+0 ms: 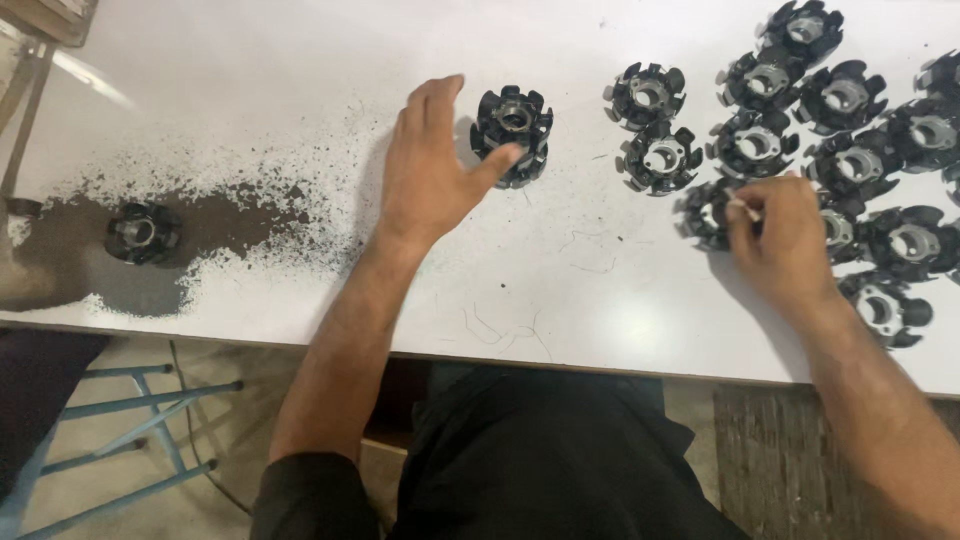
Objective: The person picks up a black plastic wheel hub component from the table, works on its center with a small handheld tool, and places the finished part onto a growing pile on the right side of the table. The person repeats this cycle for one part at a time throughout the episode.
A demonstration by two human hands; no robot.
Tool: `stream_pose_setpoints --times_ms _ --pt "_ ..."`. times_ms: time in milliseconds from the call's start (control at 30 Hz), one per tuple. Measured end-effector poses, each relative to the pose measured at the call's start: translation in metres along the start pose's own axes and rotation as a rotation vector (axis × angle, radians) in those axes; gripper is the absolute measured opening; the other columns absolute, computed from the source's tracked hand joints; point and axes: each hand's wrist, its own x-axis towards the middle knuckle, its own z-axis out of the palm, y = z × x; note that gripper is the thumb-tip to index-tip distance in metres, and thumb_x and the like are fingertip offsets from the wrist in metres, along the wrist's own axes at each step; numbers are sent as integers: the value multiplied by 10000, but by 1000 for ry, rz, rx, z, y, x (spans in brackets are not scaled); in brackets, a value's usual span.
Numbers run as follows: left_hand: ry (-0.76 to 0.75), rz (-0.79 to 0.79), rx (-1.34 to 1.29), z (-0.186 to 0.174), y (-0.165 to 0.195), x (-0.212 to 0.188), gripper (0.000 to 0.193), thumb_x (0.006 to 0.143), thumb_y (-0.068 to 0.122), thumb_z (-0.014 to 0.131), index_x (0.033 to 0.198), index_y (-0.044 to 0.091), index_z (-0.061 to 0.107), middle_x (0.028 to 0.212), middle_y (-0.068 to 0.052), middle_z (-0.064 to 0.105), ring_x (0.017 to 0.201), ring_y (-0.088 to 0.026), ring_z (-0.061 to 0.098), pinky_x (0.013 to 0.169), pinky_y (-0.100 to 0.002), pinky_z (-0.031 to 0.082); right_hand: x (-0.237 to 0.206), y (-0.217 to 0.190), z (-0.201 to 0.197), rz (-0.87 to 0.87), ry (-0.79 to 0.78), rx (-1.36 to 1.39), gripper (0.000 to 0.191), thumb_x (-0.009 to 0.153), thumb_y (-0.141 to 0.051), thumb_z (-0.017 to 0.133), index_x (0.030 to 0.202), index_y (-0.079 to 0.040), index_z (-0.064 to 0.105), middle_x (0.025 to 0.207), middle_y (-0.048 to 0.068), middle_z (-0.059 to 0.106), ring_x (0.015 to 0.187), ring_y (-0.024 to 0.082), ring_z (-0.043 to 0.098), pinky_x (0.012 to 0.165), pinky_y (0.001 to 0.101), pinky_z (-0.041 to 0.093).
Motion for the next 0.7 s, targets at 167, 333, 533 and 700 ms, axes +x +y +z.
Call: stream_pose_setpoints --times_ms 167,333,533,700 --pt "-406 -235 35 30 27 33 868 901 539 767 1458 -29 419 1398 -236 507 1234 -354 582 984 -477 556 -10 -9 -6 -2 194 -54 189 1090 37 709 1188 -8 553 1090 146 635 1004 347 641 1278 542 339" --pt "-677 -26 -35 14 14 20 893 815 327 796 1542 74 342 1569 -183 412 1395 -330 470 1134 -510 428 4 -126 40 247 -204 476 177 983 -62 613 1152 -81 566 1045 98 660 946 220 704 899 421 583" --pt "-754 33 -79 -54 26 -13 1229 730 348 874 1591 28 56 1650 -284 131 1509 -411 157 1205 -567 203 -2 -255 65 -400 -593 900 171 915 -66 678 1083 -78 646 977 92 661 1006 326 654 1252 551 363" --pt "-503 -41 97 -48 67 -43 1312 725 630 924 1588 44 130 1563 -304 277 1443 -476 286 1143 -634 285 -21 -216 28 -336 -735 1044 133 977 -109 669 1105 -75 656 947 69 681 976 275 706 1236 548 412"
